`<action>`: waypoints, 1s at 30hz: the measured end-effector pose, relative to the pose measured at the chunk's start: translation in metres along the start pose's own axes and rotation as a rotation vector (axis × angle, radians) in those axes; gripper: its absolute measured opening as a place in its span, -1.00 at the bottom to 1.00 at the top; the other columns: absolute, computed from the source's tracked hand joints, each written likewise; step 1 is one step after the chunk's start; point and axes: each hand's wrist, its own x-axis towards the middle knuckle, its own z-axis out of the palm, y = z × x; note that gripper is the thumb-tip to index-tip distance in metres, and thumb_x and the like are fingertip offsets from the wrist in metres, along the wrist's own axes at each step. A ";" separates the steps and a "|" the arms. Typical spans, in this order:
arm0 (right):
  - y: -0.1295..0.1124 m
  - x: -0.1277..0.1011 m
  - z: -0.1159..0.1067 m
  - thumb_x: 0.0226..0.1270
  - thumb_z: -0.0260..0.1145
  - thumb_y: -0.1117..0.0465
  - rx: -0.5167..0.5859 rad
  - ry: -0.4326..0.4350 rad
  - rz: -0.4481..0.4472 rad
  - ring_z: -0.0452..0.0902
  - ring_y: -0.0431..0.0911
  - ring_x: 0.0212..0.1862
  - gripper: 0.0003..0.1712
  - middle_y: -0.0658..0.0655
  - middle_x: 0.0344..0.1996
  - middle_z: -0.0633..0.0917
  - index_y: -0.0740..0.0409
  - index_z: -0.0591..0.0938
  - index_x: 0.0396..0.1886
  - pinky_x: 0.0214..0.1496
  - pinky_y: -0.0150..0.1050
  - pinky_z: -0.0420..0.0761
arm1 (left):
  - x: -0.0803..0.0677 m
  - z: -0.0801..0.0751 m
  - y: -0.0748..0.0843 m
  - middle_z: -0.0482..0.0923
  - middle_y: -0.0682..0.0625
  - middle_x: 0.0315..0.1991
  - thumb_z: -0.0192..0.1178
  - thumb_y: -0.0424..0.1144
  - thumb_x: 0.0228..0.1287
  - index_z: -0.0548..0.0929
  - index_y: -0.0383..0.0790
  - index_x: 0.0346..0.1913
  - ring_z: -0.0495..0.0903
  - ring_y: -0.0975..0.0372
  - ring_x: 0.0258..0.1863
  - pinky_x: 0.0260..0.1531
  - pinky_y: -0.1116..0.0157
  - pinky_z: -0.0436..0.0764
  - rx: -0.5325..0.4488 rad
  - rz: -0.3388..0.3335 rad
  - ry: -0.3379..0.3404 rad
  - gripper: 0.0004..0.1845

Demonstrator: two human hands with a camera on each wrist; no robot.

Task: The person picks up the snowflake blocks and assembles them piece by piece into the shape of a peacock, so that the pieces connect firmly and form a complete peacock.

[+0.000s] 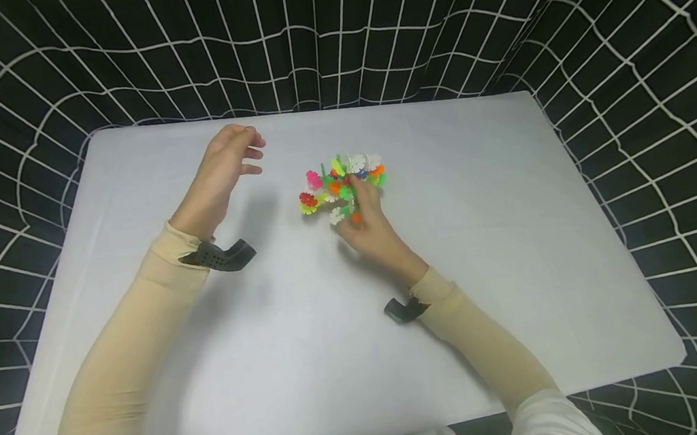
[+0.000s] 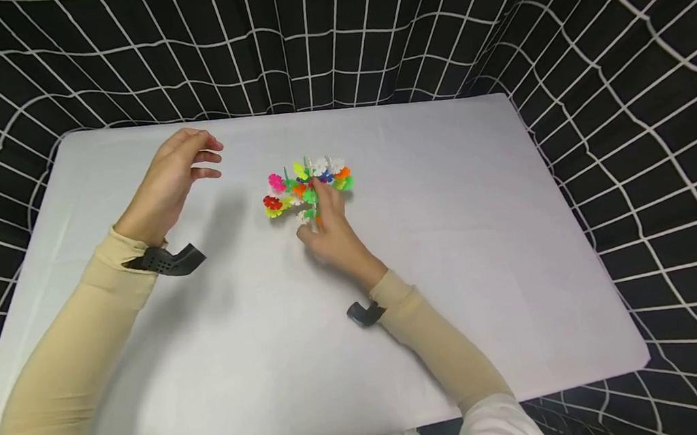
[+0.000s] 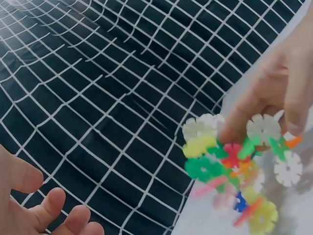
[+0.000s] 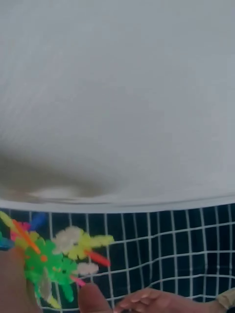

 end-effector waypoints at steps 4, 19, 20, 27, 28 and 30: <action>0.001 -0.002 0.006 0.22 0.22 0.31 -0.015 -0.056 0.030 -0.08 0.04 0.60 0.09 0.20 0.57 -0.09 0.14 -0.15 0.65 0.61 0.16 0.14 | 0.003 0.002 -0.001 0.42 0.01 0.11 -0.18 0.02 0.61 0.40 -0.22 0.20 0.44 0.20 0.12 0.21 0.18 0.56 0.002 0.009 0.002 -0.59; 0.008 0.005 -0.004 0.38 0.21 0.31 -0.069 -0.115 0.010 0.21 0.16 0.53 -0.31 0.19 0.61 0.06 0.16 0.30 0.49 0.53 0.13 0.34 | 0.018 0.000 0.000 0.47 0.06 -0.02 -0.16 -0.05 0.61 0.46 -0.17 0.08 0.53 0.22 -0.04 0.02 0.30 0.61 -0.039 0.023 0.000 -0.70; 0.008 0.006 -0.007 0.40 0.22 0.31 -0.055 -0.116 0.003 0.21 0.17 0.53 -0.35 0.19 0.61 0.06 0.18 0.34 0.47 0.52 0.12 0.36 | 0.021 -0.001 -0.001 0.48 0.06 -0.03 -0.16 -0.05 0.61 0.47 -0.15 0.06 0.54 0.23 -0.07 -0.01 0.31 0.62 -0.046 0.023 -0.004 -0.71; 0.001 0.003 -0.046 0.43 0.22 0.32 -0.023 -0.073 0.015 0.28 0.08 0.49 -0.55 0.19 0.42 0.42 0.26 0.52 0.29 0.51 0.15 0.36 | 0.033 -0.001 -0.016 0.55 -0.03 -0.06 -0.17 -0.09 0.60 0.49 -0.22 0.01 0.58 0.17 -0.08 -0.10 0.37 0.65 0.064 -0.001 -0.094 -0.70; -0.002 0.004 -0.055 0.46 0.20 0.30 -0.040 -0.064 0.028 0.30 0.09 0.48 -0.56 0.19 0.40 0.44 0.25 0.52 0.29 0.51 0.15 0.36 | 0.035 -0.002 -0.017 0.56 -0.06 -0.02 -0.18 -0.08 0.60 0.50 -0.23 0.04 0.58 0.15 -0.04 -0.06 0.34 0.65 0.111 0.000 -0.110 -0.67; -0.009 0.011 -0.074 0.51 0.20 0.19 -0.088 -0.041 0.058 0.37 0.10 0.44 -0.55 0.18 0.39 0.47 0.19 0.51 0.32 0.48 0.14 0.41 | 0.039 -0.005 -0.019 0.56 -0.12 0.10 -0.21 -0.04 0.61 0.51 -0.26 0.14 0.57 0.08 0.09 0.08 0.23 0.65 0.218 0.016 -0.124 -0.59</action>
